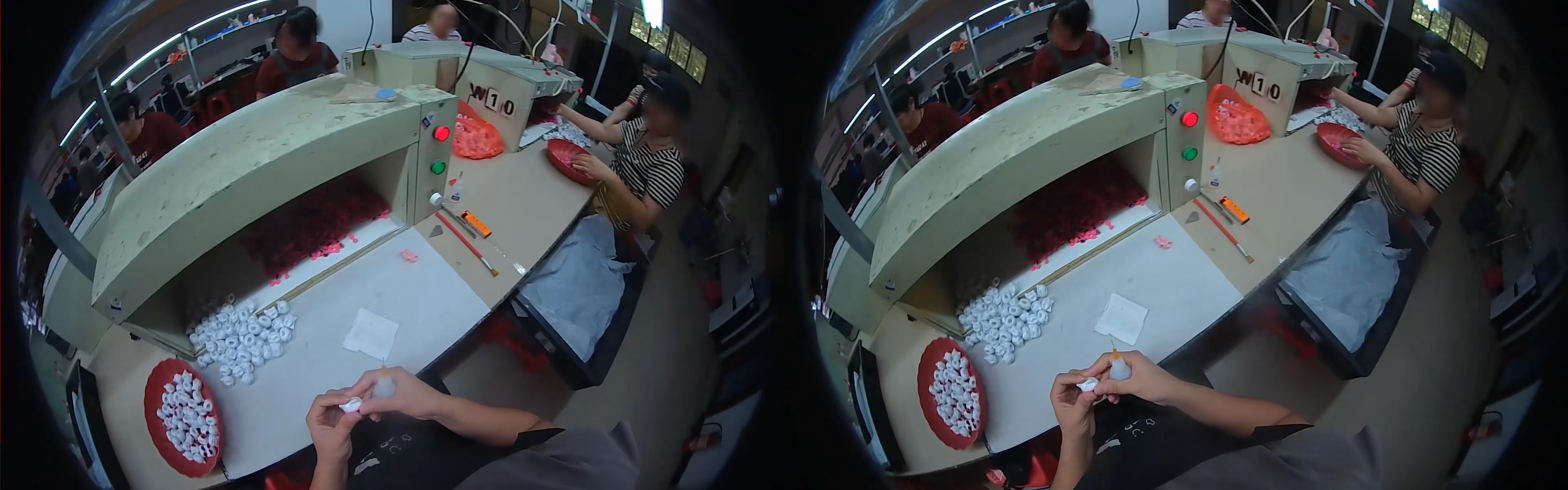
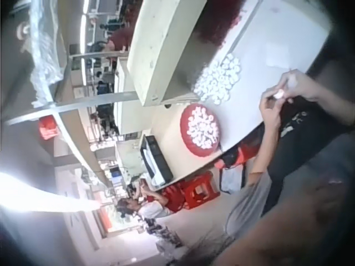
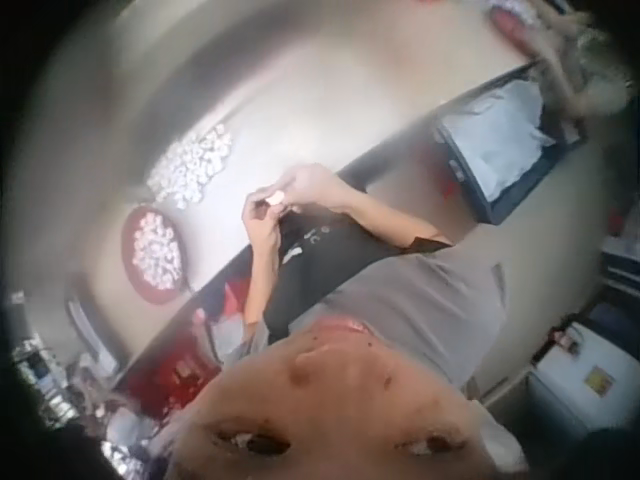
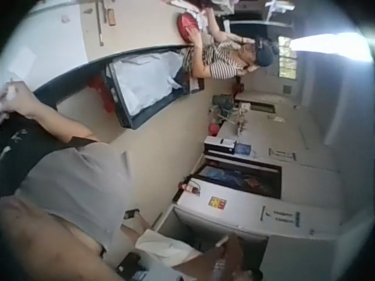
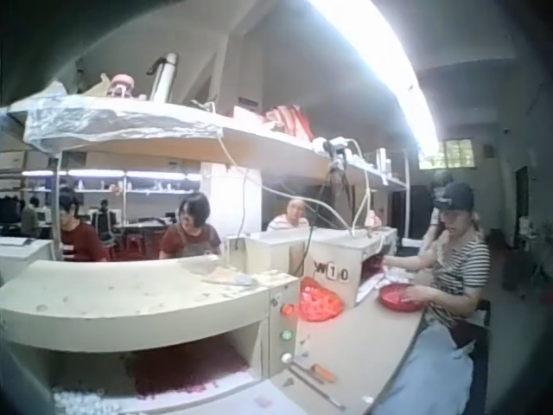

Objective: Apply glue and assemble small white plastic toy components.

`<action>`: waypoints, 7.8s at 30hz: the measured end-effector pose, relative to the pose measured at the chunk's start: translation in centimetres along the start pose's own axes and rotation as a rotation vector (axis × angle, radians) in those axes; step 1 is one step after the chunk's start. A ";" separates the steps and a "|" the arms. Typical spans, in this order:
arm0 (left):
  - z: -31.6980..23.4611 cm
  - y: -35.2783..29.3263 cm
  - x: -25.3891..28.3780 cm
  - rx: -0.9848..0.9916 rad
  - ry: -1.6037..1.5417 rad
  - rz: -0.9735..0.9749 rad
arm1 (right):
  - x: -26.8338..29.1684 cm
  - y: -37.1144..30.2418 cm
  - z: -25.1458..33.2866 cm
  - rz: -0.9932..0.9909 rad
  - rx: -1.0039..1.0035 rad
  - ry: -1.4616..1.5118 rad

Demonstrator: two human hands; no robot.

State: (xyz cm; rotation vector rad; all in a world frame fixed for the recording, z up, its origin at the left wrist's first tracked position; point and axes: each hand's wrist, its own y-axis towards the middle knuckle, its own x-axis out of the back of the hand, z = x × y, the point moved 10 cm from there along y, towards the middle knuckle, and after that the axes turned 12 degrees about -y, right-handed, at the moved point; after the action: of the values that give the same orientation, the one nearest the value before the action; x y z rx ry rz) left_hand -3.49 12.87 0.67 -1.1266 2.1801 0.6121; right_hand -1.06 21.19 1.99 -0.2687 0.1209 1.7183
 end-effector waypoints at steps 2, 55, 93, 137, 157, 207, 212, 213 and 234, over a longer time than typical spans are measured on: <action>-0.4 -0.2 -0.5 -0.017 0.036 -0.007 | 0.1 -0.8 -0.5 -0.043 -0.008 0.001; -9.1 0.4 6.3 0.084 -0.152 -0.082 | 29.0 -8.5 30.0 -1.121 0.371 -0.827; -46.9 -46.3 9.7 -0.915 0.937 -1.327 | -37.8 15.9 3.2 0.680 0.590 -0.661; -26.7 -6.8 14.1 -0.434 1.005 -0.613 | 16.5 4.7 27.3 -0.609 0.645 -0.965; -24.7 -4.0 12.0 -0.487 1.638 -0.457 | 2.7 7.0 -0.8 -0.242 0.029 -0.467; -6.5 17.0 5.7 -0.408 2.176 -0.040 | 0.5 3.2 -0.8 -0.154 0.072 -0.450; -9.3 15.6 4.5 -0.456 1.600 -0.042 | 0.4 2.8 0.5 -0.133 0.240 -0.270; -9.9 15.1 5.4 -0.282 1.307 -0.072 | 0.7 2.8 0.7 -0.138 0.247 -0.279; -61.5 -35.0 23.4 -1.012 0.771 -1.388 | -4.8 5.3 1.1 -0.023 0.228 -0.255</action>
State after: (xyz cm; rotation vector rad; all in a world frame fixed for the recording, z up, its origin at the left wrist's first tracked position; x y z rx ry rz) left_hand -3.35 -57.90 23.91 -3.2783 0.7962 0.5970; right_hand -5.74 15.94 3.81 0.1171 0.1243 1.6834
